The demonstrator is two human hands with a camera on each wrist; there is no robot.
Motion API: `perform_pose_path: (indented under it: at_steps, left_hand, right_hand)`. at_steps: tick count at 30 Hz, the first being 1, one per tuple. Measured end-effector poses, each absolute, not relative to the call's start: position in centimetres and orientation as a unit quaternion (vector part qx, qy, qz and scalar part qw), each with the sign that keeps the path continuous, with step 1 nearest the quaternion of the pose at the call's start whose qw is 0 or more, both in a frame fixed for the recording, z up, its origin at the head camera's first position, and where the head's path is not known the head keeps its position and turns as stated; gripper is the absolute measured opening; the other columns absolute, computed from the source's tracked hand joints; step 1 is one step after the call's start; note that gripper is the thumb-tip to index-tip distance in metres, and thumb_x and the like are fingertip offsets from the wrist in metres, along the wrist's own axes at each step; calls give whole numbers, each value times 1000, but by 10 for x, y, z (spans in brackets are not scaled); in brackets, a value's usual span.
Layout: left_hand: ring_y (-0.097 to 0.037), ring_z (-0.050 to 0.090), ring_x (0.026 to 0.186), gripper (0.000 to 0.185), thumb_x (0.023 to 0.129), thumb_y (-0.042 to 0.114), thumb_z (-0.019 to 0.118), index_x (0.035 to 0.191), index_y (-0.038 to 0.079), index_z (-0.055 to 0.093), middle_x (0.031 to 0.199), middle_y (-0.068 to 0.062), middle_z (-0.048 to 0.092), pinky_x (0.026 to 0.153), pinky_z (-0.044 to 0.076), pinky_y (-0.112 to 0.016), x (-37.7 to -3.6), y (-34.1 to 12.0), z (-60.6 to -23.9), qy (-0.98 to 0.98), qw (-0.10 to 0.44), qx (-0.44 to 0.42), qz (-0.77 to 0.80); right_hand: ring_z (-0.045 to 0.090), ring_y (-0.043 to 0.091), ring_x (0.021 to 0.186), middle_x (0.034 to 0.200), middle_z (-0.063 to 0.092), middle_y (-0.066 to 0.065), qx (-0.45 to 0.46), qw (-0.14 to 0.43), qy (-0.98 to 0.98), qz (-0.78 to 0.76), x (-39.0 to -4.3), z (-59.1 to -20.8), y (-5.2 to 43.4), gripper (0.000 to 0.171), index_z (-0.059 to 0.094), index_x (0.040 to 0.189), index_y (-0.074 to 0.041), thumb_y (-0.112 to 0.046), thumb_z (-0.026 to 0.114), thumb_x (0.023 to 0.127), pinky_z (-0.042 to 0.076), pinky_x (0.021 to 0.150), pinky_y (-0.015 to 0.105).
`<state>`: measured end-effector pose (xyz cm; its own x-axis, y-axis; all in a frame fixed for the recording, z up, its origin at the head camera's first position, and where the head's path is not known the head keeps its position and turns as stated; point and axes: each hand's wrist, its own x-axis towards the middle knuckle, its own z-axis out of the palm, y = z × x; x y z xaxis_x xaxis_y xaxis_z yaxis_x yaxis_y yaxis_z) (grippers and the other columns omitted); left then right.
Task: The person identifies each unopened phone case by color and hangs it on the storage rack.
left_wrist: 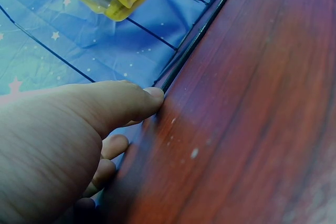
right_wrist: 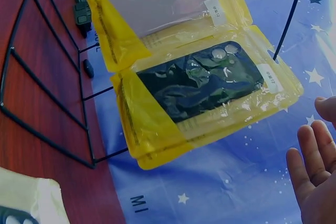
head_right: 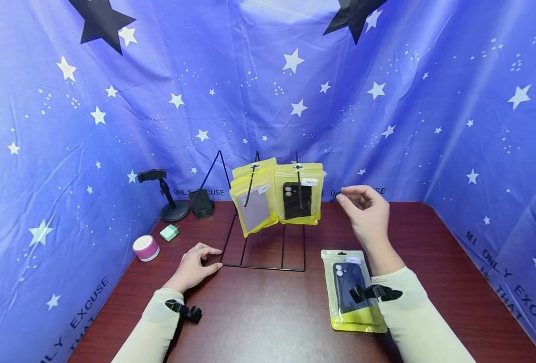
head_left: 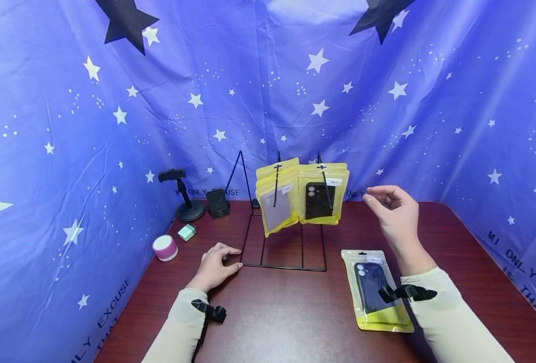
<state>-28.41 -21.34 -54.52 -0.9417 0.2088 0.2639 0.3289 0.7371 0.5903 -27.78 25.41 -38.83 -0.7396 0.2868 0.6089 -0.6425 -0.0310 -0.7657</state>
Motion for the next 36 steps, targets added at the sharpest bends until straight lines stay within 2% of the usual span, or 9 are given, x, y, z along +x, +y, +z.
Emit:
perform_pose_path:
  at_steps: [5,9,12,17,26,31,36]
  left_hand:
    - [-12,52,95,34,85,34,89,117,28,79,106,9,61,93,34,-47,-284,-214,-545,-928,89,-145,-332]
    - [-12,52,95,35,85,35,88,118,28,79,106,9,60,93,34,-47,-285,-214,-546,-929,88,-145,-329]
    - [-12,52,95,35,85,35,89,117,28,79,106,10,60,93,34,-47,-285,-214,-546,-929,89,-146,-329]
    - [-12,52,94,34,85,36,89,117,29,79,106,10,61,94,34,-48,-285,-214,-547,-928,91,-146,-331]
    - [-13,53,95,35,85,34,88,118,27,79,107,7,61,94,34,-48,-284,-214,-545,-929,88,-144,-329]
    - [-13,53,95,35,85,34,88,118,26,79,107,7,61,94,34,-48,-284,-214,-544,-928,87,-143,-333]
    - [-12,53,94,34,85,35,88,117,28,79,106,8,61,93,35,-47,-285,-215,-547,-928,91,-148,-329]
  right_hand:
    - [73,11,86,99,77,13,147,321,-635,687,-266,-392,261,25,67,109,20,16,77,86,55,81,20]
    - [73,10,88,100,77,7,143,312,-669,660,-259,-398,270,25,67,111,20,15,75,88,55,82,19]
    - [73,8,89,100,77,3,129,305,-702,630,-254,-406,278,26,68,113,18,12,76,89,54,81,17]
    - [71,5,87,97,77,4,102,292,-757,576,-248,-421,293,27,72,116,10,5,79,90,53,79,15]
    - [69,1,87,102,77,-1,72,230,-828,506,-242,-449,316,32,72,123,2,-10,80,94,50,72,14]
    - [66,4,86,104,76,0,63,200,-842,496,-245,-465,325,34,72,124,0,-15,80,95,50,67,18]
    - [65,5,86,109,75,6,53,166,-854,490,-246,-480,333,36,71,125,0,-19,80,96,51,69,19]
